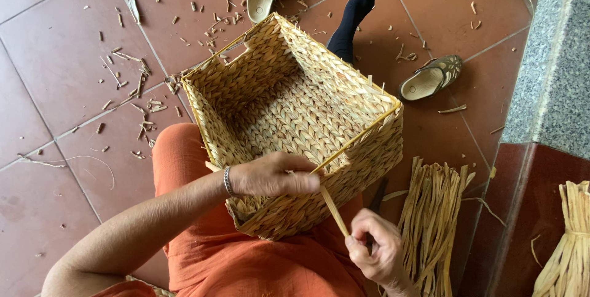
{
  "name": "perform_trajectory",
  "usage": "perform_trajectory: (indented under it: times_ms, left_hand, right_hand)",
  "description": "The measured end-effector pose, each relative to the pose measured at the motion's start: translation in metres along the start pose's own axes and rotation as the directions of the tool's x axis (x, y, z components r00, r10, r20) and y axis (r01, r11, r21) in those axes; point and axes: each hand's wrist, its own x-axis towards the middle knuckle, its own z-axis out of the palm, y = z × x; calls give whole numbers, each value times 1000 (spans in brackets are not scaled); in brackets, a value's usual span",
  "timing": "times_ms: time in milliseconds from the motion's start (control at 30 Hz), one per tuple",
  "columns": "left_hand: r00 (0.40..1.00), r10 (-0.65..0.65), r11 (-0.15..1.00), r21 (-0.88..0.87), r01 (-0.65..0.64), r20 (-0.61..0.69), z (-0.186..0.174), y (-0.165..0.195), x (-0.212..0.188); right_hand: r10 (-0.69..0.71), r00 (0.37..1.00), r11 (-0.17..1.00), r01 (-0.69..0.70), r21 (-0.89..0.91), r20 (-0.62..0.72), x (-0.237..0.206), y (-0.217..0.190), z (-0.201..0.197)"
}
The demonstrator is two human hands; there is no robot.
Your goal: The person sits on the floor with a square woven water-hyacinth basket on their lap and weaves thin plant strips around the rim, tucking and tightening each strip by hand. They rotate the basket to reach new sections, pull strips from a bundle beside them, and at one point pick up scissors from the floor.
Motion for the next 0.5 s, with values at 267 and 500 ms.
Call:
perform_trajectory:
  times_ms: [267,500]
  left_hand:
    - [998,-62,962,267,54,20,5,21,7]
    - [998,-67,912,406,67,-15,11,24,13]
  right_hand:
    - [372,908,876,-412,249,194,18,47,6]
    - [359,927,907,-374,193,107,25,50,22]
